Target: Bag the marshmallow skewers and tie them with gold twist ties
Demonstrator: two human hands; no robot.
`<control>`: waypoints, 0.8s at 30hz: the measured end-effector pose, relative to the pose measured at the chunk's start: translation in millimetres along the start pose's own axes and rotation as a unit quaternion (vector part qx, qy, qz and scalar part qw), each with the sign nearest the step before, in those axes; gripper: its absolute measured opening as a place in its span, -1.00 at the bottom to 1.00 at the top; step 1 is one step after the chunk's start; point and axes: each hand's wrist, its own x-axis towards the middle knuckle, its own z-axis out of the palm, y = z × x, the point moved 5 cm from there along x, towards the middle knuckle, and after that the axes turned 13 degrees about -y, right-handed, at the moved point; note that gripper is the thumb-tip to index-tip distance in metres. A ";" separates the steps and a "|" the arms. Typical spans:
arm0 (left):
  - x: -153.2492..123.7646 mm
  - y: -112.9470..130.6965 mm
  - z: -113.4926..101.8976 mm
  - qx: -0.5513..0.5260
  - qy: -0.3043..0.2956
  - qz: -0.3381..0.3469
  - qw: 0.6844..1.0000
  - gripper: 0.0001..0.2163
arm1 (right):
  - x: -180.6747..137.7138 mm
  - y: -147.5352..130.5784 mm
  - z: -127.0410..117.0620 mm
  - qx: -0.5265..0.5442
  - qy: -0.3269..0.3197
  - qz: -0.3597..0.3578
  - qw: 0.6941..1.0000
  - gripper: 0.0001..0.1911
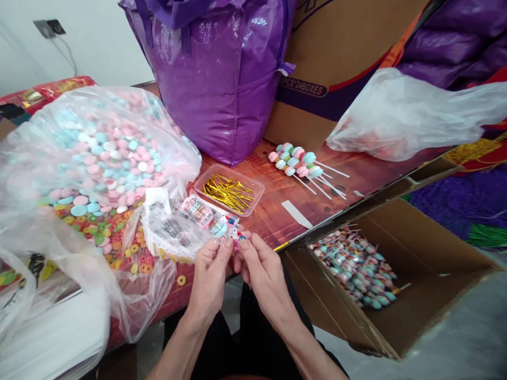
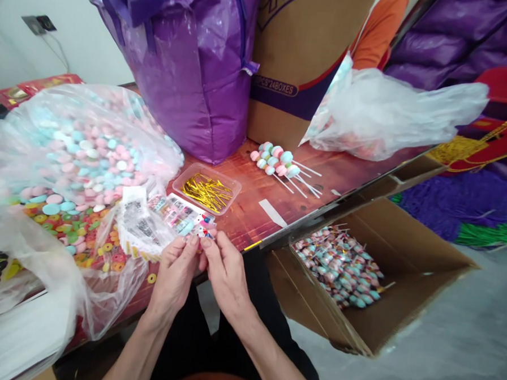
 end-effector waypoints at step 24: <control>1.8 26.6 -45.3 -0.121 0.088 0.043 0.988 -0.62 | 142.0 -29.5 -9.3 -0.629 -0.056 0.139 0.763 -0.72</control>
